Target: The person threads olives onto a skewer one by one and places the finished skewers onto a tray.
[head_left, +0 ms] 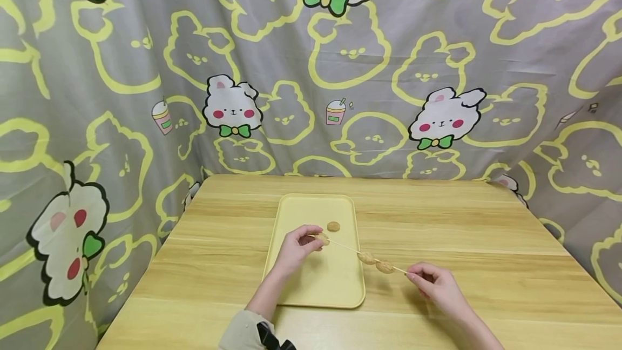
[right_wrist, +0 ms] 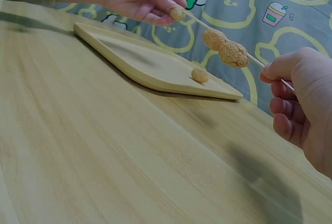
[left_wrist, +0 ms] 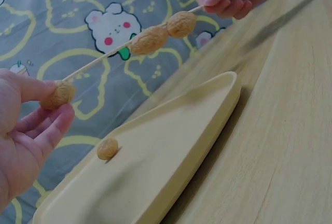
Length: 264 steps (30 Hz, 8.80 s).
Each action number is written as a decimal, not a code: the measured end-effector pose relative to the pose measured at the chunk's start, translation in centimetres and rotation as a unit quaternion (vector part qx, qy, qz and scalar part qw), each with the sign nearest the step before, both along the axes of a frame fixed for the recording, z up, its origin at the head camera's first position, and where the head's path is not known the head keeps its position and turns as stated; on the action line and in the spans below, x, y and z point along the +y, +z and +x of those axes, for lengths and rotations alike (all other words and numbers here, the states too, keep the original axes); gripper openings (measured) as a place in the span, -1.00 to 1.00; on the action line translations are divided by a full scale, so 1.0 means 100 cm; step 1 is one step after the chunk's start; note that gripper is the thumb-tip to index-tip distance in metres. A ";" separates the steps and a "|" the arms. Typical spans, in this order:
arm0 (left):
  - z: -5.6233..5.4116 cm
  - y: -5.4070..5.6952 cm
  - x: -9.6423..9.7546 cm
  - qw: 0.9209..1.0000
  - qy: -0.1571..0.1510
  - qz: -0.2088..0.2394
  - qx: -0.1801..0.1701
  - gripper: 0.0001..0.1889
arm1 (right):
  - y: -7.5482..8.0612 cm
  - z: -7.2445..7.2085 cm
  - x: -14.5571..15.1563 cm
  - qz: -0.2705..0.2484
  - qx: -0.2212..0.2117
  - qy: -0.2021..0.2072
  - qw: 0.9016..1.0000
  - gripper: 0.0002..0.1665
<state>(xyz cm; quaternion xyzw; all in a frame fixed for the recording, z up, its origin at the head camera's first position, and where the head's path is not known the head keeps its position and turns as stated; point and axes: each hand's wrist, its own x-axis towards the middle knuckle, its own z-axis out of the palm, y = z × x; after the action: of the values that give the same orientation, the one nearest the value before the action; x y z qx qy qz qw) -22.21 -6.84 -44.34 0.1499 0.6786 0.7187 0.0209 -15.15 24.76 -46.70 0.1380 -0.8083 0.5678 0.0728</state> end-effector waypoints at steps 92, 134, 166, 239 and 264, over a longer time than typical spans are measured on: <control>0.012 -0.013 0.018 0.989 -0.071 0.117 -0.047 -0.74 | 0.002 -0.008 -0.020 -0.028 0.017 0.056 0.998 -0.93; -0.011 -0.013 0.013 0.992 0.028 0.106 -0.062 -0.56 | 0.009 -0.009 -0.010 -0.037 -0.021 -0.017 0.999 -0.82; -0.074 -0.037 0.045 0.977 0.107 -0.184 -0.025 -0.58 | 0.010 0.001 0.013 -0.027 -0.012 -0.081 0.996 -0.85; 0.003 0.031 0.010 0.999 -0.008 0.034 -0.025 -0.65 | 0.015 0.003 0.031 -0.054 0.050 0.008 0.997 -0.78; 0.005 0.027 0.011 0.998 -0.029 0.044 -0.031 -0.66 | 0.015 0.005 0.027 -0.032 0.046 0.014 0.998 -0.91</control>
<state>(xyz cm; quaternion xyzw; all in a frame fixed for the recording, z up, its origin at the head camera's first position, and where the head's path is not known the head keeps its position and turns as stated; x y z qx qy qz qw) -21.69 -5.78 -41.67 0.1480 0.6407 0.7513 0.0559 -14.67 27.44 -45.25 0.1729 -0.7838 0.5870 0.1058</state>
